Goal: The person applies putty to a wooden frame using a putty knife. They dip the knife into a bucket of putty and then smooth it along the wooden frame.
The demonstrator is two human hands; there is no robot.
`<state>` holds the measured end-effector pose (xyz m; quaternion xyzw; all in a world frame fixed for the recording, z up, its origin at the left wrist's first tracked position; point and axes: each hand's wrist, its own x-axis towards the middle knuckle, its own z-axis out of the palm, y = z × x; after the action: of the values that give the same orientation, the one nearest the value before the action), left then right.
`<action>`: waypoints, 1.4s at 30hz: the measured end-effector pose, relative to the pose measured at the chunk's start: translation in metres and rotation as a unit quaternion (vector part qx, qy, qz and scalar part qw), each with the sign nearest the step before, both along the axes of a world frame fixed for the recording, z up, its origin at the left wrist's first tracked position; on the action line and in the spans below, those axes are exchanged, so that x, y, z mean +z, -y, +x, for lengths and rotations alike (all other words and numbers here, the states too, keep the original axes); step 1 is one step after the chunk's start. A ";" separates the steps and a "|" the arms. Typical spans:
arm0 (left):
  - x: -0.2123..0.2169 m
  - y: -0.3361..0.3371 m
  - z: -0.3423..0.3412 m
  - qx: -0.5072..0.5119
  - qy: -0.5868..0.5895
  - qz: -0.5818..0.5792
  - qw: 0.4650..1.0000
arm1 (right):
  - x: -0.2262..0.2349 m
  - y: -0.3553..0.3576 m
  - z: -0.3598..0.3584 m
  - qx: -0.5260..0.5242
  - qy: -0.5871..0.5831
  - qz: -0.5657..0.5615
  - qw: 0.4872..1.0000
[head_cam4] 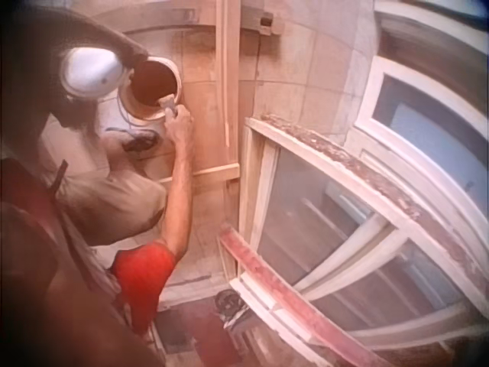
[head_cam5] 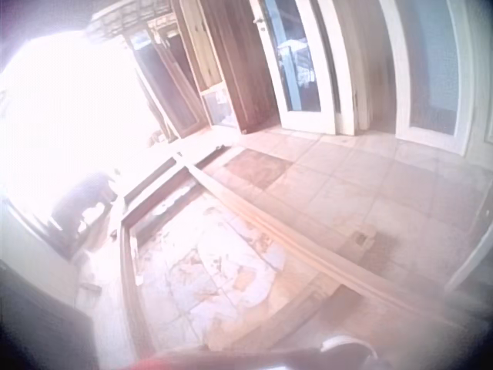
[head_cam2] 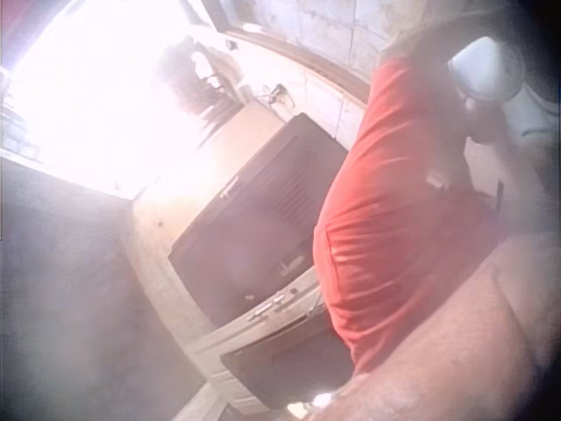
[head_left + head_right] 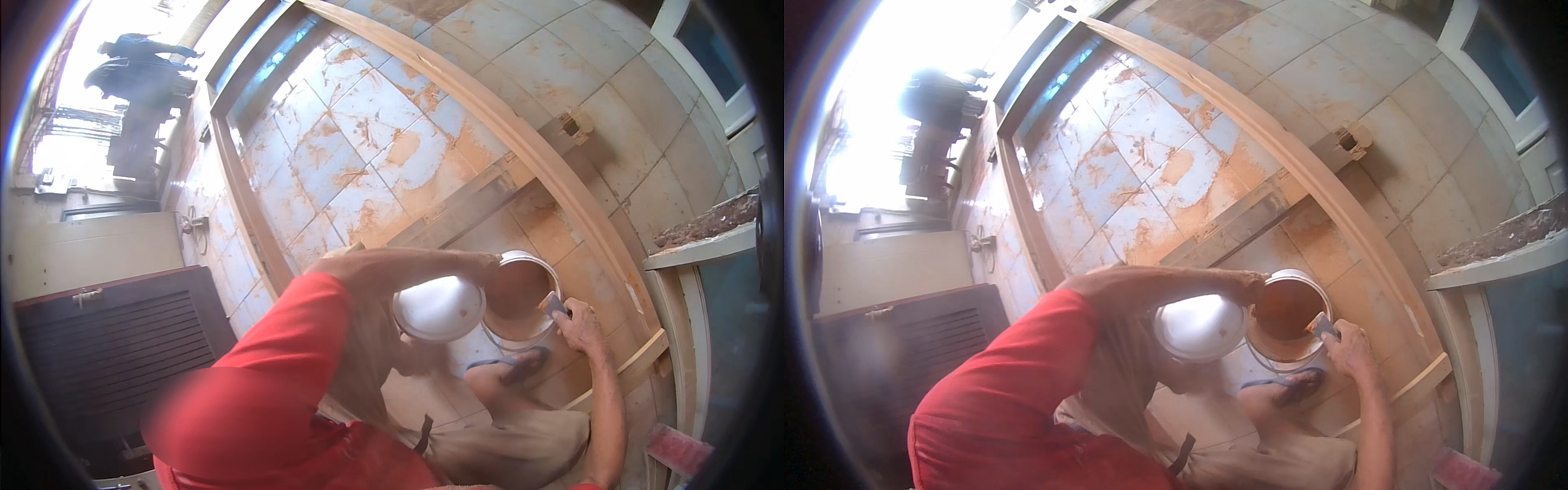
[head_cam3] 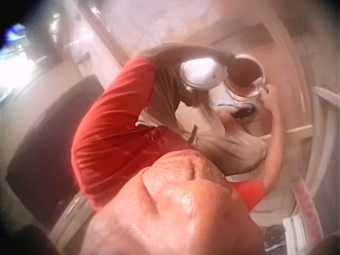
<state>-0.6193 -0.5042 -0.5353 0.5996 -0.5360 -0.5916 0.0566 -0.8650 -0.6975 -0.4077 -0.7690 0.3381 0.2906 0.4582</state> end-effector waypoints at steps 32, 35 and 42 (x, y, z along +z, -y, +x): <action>0.406 -0.214 0.314 0.655 0.013 0.098 0.749 | 0.298 -0.148 0.421 -0.184 0.231 0.144 0.944; 0.377 -0.185 0.395 0.641 0.023 0.121 0.758 | 0.237 -0.141 0.481 -0.207 0.210 0.162 0.942; 0.208 -0.170 0.534 0.572 0.054 0.076 0.815 | 0.134 -0.103 0.613 -0.211 0.152 0.085 0.962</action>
<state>-0.0855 -0.3343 -0.3277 0.8317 -0.0518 -0.4578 0.3098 -0.2517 -0.5949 -0.2738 -0.6735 0.3930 0.0948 0.6188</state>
